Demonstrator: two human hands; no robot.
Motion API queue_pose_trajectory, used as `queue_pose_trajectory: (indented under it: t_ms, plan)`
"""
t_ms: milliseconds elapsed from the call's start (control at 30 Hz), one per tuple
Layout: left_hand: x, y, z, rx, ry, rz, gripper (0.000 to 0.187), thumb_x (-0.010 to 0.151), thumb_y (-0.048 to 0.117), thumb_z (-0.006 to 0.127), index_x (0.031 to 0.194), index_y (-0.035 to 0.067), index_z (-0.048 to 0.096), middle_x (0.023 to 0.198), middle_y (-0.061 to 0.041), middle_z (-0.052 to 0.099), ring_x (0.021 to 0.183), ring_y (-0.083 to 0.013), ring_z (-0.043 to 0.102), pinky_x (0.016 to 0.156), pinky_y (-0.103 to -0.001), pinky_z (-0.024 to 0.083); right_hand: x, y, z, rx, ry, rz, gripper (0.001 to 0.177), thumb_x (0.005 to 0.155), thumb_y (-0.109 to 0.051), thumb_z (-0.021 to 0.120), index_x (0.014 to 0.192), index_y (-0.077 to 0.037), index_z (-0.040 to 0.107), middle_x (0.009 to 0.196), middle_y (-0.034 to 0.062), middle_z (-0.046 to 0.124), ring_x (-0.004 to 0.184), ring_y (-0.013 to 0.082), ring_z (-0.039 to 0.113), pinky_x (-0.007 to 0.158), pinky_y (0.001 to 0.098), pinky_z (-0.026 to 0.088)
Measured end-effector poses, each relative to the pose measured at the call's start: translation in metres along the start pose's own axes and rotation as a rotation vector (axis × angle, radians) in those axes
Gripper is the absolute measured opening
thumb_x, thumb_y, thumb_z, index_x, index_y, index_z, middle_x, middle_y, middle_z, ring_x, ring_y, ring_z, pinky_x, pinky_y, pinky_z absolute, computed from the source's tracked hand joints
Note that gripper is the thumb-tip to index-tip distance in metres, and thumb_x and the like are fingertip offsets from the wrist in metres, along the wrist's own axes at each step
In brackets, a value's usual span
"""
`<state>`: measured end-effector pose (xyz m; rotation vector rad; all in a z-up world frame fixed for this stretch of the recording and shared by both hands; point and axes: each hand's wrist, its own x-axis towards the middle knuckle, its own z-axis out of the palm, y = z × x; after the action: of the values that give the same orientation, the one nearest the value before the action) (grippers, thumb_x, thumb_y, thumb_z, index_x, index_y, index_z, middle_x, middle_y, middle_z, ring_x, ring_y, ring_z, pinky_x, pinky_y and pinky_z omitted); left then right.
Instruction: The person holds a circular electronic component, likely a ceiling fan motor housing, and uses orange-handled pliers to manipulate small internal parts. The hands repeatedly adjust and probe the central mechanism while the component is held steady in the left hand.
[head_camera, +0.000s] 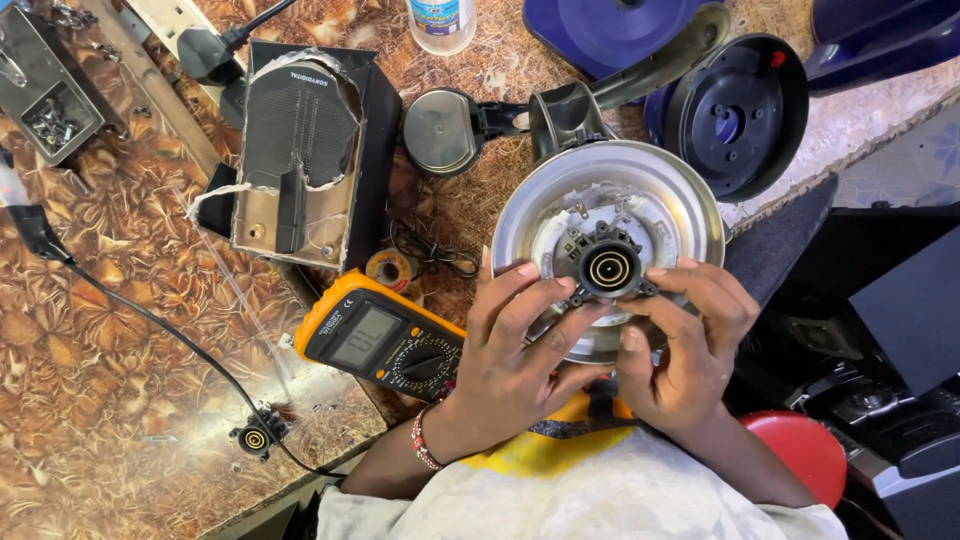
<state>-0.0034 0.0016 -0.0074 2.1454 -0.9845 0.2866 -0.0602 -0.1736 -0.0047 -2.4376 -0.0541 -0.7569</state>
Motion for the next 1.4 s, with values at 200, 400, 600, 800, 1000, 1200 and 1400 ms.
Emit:
queue_pose_trajectory:
  t_ms: [200,400,600,800,1000,1200,1400]
  plan:
    - [0.001,0.0,0.0,-0.022,0.001,0.002,0.044,0.104,0.049,0.056,0.131,0.016,0.068,0.134,-0.01,0.051,0.132,-0.0323,0.047,0.119,-0.07,0.042,0.003,-0.001,-0.002,0.02,-0.012,-0.001,0.036,0.106,-0.024,0.048,0.099,0.003,0.07,0.123,0.015,0.051,0.121,0.0337,0.043,0.103,0.0499,0.051]
    - [0.002,0.0,0.001,-0.018,0.018,0.001,0.048,0.103,0.052,0.053,0.127,0.012,0.066,0.133,-0.011,0.05,0.13,-0.0335,0.05,0.114,-0.048,0.051,0.004,-0.003,-0.002,0.007,-0.011,-0.017,0.032,0.105,-0.022,0.049,0.1,0.002,0.069,0.122,0.0159,0.052,0.121,0.0341,0.043,0.102,0.0502,0.051]
    - [0.004,0.001,0.0,-0.039,0.029,-0.004,0.046,0.103,0.051,0.055,0.124,0.012,0.065,0.133,-0.012,0.049,0.13,-0.0335,0.048,0.113,-0.051,0.051,0.001,-0.004,0.0,-0.022,-0.006,-0.013,0.031,0.106,-0.024,0.046,0.101,-0.001,0.067,0.124,0.0145,0.052,0.12,0.0348,0.047,0.106,0.0501,0.048]
    - [0.007,0.002,-0.004,-0.044,0.025,-0.001,0.047,0.102,0.051,0.056,0.123,0.01,0.067,0.131,-0.012,0.049,0.129,-0.0343,0.048,0.113,-0.051,0.05,-0.001,-0.002,0.002,-0.027,0.019,-0.026,0.03,0.105,-0.02,0.048,0.101,0.001,0.068,0.123,0.0151,0.053,0.121,0.0356,0.049,0.105,0.0506,0.05]
    - [0.004,0.001,-0.002,-0.043,0.026,-0.006,0.045,0.102,0.05,0.058,0.126,0.012,0.068,0.133,-0.011,0.051,0.131,-0.0336,0.047,0.115,-0.055,0.048,0.003,-0.003,-0.001,-0.019,-0.002,-0.009,0.029,0.104,-0.02,0.05,0.097,0.0,0.069,0.122,0.0134,0.054,0.119,0.0331,0.047,0.104,0.0484,0.048]
    - [0.002,-0.002,0.002,-0.079,0.055,-0.002,0.039,0.103,0.049,0.056,0.12,0.015,0.064,0.134,-0.012,0.052,0.13,-0.0352,0.049,0.116,-0.057,0.049,0.007,0.001,0.002,0.056,0.062,-0.062,0.027,0.106,-0.024,0.049,0.098,-0.002,0.062,0.117,0.0169,0.056,0.111,0.0361,0.05,0.1,0.0514,0.052]
    - [-0.004,-0.003,0.01,-0.054,0.099,-0.033,0.064,0.093,0.051,0.089,0.128,0.014,0.05,0.135,-0.008,0.055,0.131,-0.0301,0.053,0.122,-0.059,0.039,0.013,0.017,-0.003,0.121,0.15,0.104,0.028,0.102,-0.032,0.057,0.112,-0.006,0.061,0.132,0.0146,0.039,0.128,0.0294,0.044,0.123,0.0682,0.043]
